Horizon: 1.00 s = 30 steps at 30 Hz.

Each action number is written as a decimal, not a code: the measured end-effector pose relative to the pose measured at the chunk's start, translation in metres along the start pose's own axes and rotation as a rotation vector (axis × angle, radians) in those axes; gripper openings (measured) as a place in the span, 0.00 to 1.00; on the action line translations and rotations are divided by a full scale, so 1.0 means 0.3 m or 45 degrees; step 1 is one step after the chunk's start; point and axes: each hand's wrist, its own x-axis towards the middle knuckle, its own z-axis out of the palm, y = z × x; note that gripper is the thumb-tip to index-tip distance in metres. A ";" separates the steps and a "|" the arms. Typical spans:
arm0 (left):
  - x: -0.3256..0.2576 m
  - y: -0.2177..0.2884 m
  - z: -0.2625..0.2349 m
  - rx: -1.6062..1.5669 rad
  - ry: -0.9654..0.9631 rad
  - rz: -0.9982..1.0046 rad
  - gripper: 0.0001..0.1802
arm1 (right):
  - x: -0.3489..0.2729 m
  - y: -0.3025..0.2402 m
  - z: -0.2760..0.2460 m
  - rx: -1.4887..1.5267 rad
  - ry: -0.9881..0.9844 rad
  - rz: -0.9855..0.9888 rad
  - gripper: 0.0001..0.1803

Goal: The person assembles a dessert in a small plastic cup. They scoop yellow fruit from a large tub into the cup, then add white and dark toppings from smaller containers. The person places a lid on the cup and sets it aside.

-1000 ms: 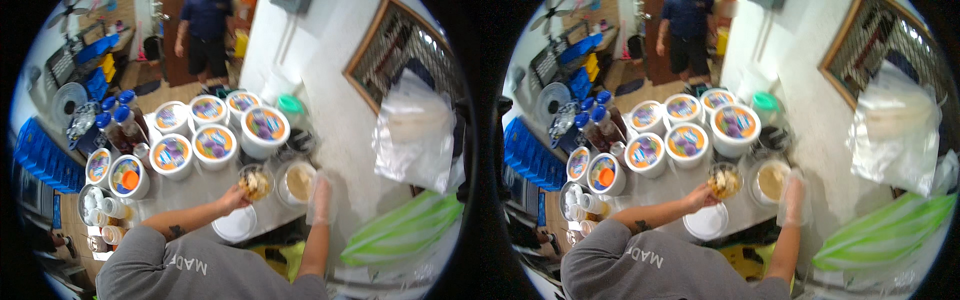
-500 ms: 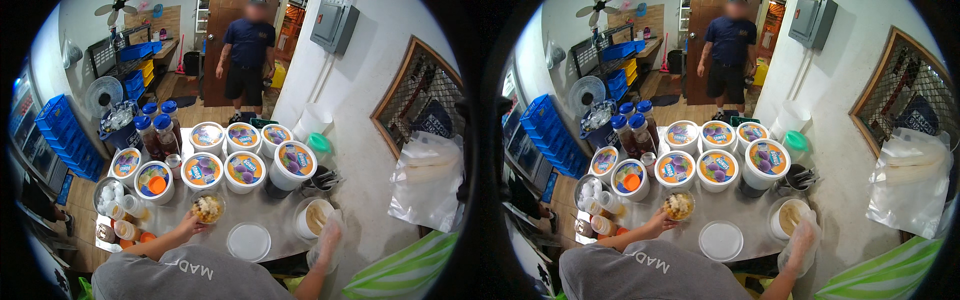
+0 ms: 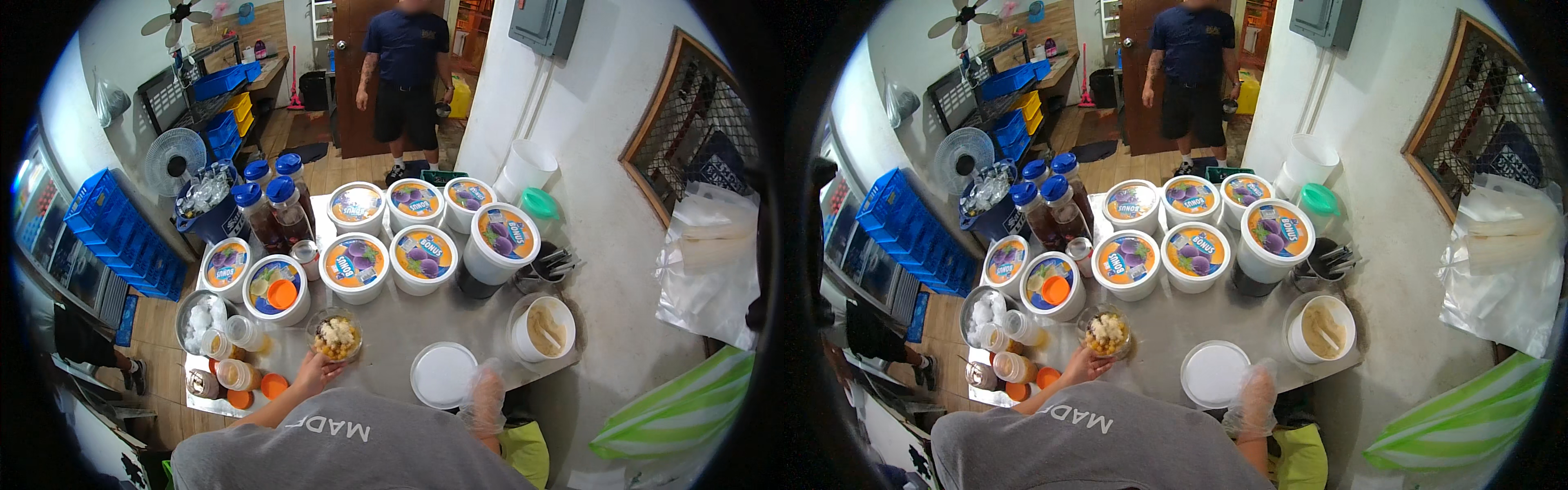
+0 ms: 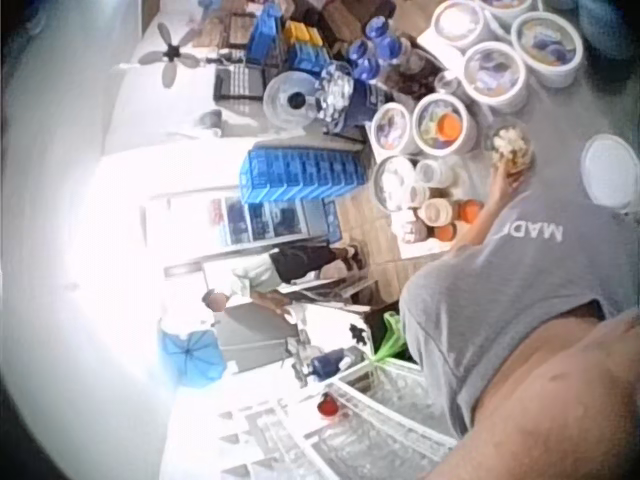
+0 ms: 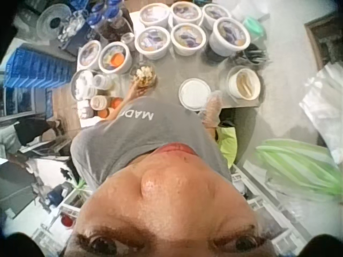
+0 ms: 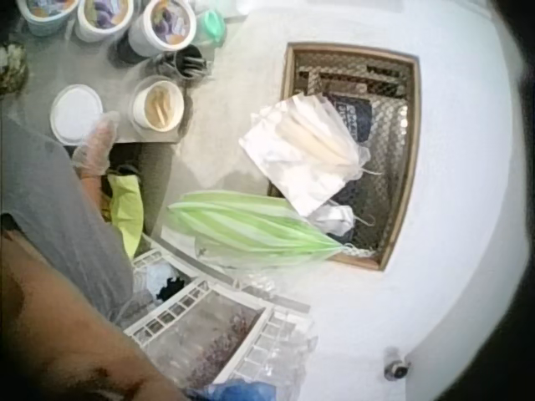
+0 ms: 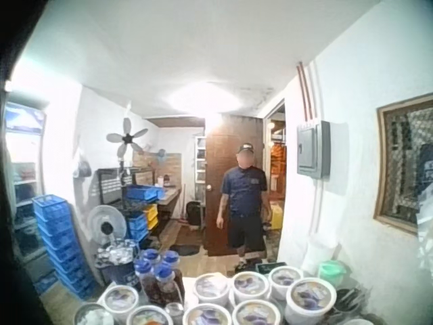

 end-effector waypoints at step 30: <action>-0.067 -0.026 -0.194 0.063 0.033 -0.074 0.36 | 0.336 0.208 -0.563 -0.275 0.643 -0.401 0.09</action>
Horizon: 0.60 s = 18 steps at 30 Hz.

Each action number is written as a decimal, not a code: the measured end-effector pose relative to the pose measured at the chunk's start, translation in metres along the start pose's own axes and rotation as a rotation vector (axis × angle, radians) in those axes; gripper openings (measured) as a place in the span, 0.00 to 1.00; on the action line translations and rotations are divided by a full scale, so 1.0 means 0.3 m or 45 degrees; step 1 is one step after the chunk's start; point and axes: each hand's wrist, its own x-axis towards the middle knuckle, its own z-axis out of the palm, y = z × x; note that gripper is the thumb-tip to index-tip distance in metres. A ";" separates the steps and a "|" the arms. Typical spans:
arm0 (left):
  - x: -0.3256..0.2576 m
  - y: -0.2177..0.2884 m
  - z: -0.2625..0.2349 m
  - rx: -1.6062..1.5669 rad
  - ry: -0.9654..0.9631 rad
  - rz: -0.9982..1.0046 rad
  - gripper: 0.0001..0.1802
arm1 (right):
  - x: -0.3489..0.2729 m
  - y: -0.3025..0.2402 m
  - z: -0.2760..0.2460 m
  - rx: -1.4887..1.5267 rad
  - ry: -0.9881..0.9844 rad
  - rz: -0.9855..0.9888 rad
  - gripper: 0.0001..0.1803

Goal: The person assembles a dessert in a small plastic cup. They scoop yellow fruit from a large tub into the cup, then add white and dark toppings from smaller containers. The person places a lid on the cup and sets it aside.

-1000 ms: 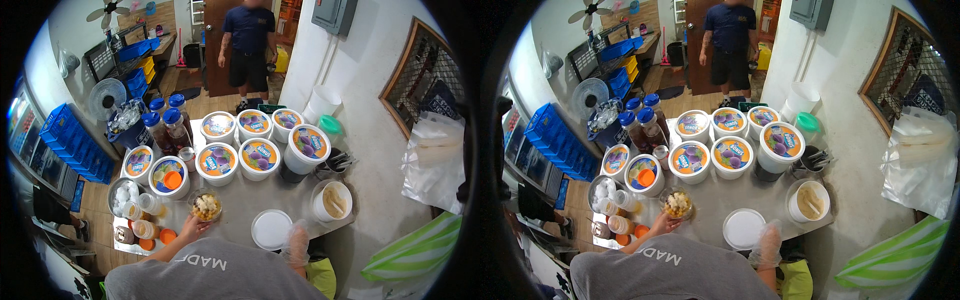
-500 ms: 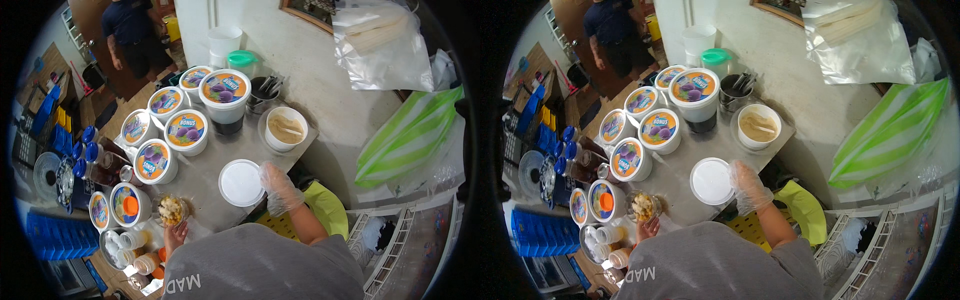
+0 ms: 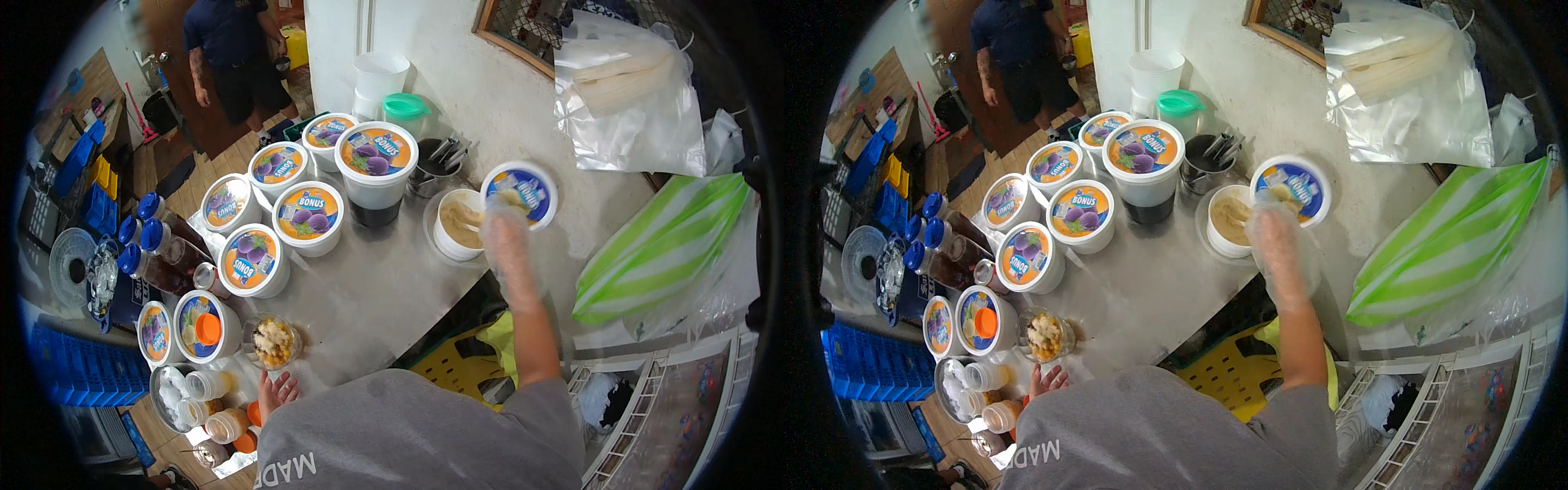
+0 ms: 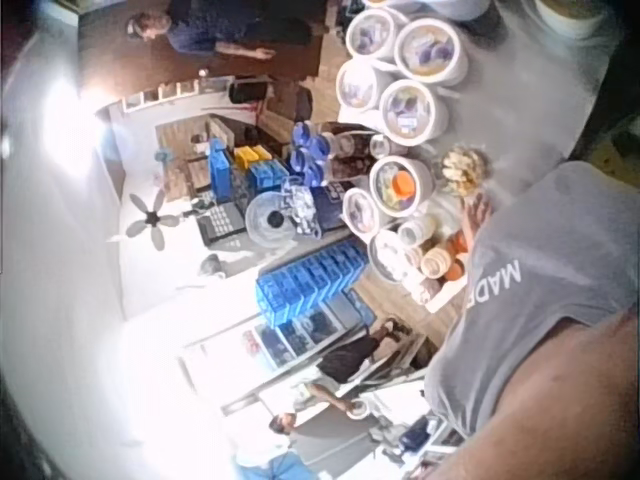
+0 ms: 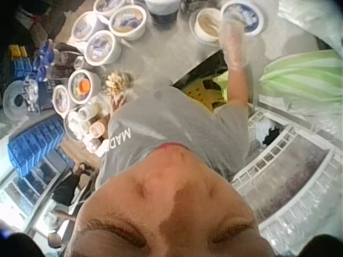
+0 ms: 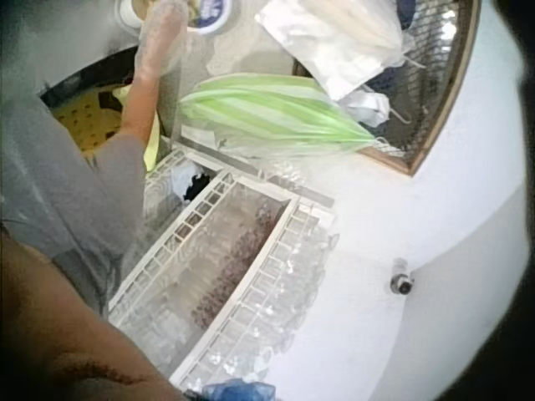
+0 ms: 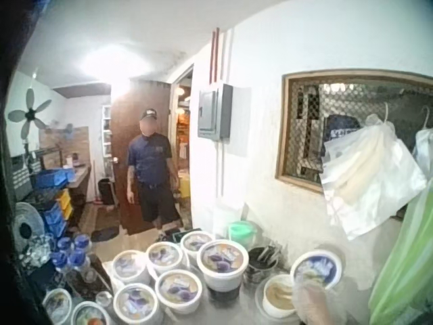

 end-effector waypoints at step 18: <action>-0.143 0.123 -0.186 0.447 0.409 0.541 0.32 | 0.112 0.379 0.261 0.546 -0.164 0.782 0.36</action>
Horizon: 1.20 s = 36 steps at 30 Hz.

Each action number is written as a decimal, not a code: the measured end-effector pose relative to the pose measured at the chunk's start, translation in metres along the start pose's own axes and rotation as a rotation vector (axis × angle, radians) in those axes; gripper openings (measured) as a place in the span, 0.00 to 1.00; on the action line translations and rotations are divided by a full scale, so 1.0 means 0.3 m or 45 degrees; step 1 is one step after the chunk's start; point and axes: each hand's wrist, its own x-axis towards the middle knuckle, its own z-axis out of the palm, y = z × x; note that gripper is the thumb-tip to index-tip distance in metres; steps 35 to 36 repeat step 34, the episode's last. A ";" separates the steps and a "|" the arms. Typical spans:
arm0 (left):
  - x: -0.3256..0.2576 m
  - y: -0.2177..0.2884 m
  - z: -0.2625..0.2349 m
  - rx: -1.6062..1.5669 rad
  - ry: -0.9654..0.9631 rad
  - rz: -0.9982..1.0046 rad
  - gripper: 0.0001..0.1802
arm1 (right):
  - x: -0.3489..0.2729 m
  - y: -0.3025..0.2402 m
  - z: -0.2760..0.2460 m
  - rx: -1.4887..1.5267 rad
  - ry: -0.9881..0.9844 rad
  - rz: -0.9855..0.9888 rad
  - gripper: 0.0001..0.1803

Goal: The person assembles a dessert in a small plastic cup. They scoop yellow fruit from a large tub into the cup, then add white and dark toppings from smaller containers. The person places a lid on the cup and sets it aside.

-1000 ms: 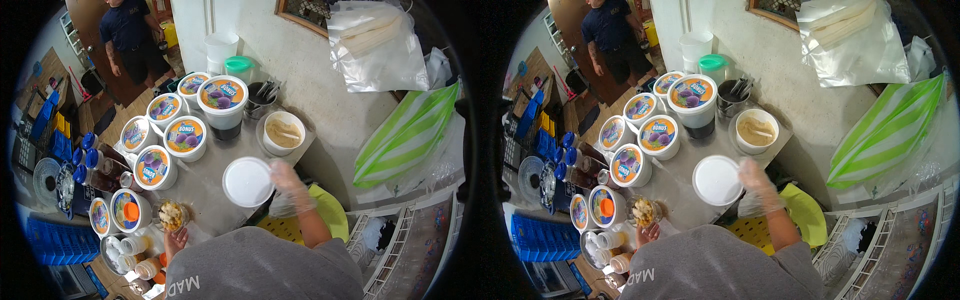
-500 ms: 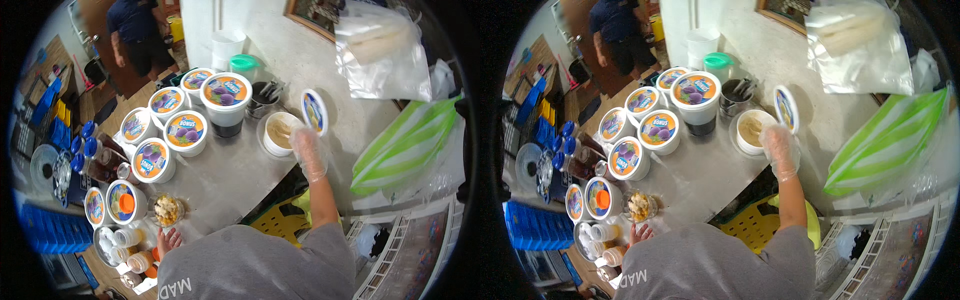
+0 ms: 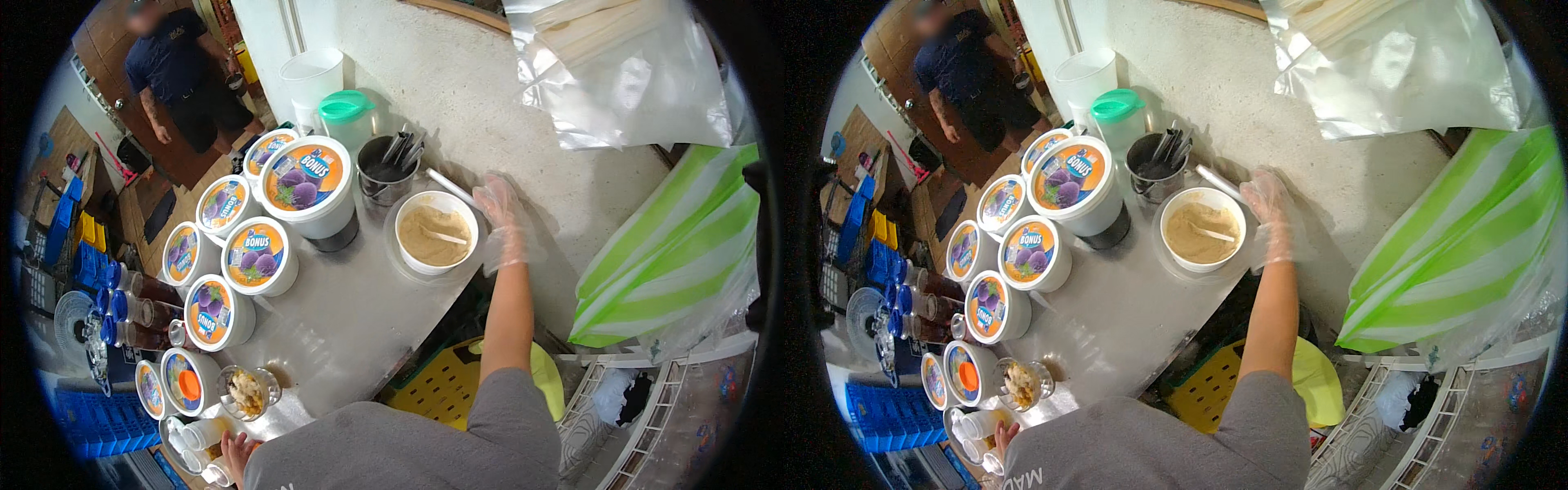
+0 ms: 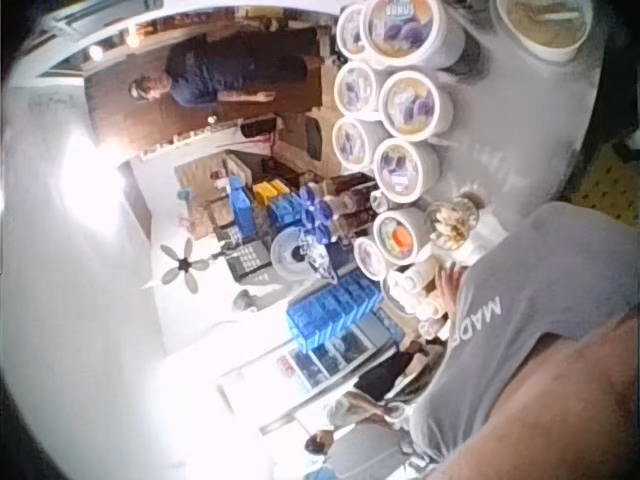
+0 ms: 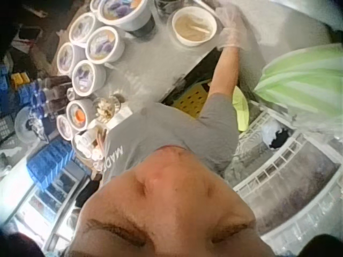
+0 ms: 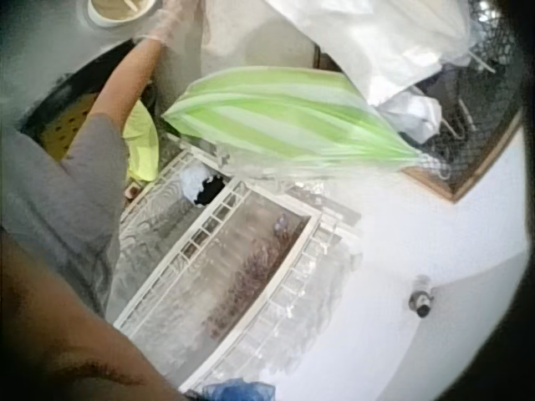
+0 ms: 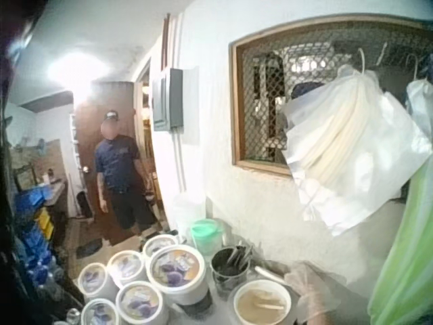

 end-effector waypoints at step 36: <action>-0.303 0.142 0.119 -0.086 -0.076 0.036 0.29 | -0.140 -0.301 0.140 -0.197 -1.082 -0.521 0.43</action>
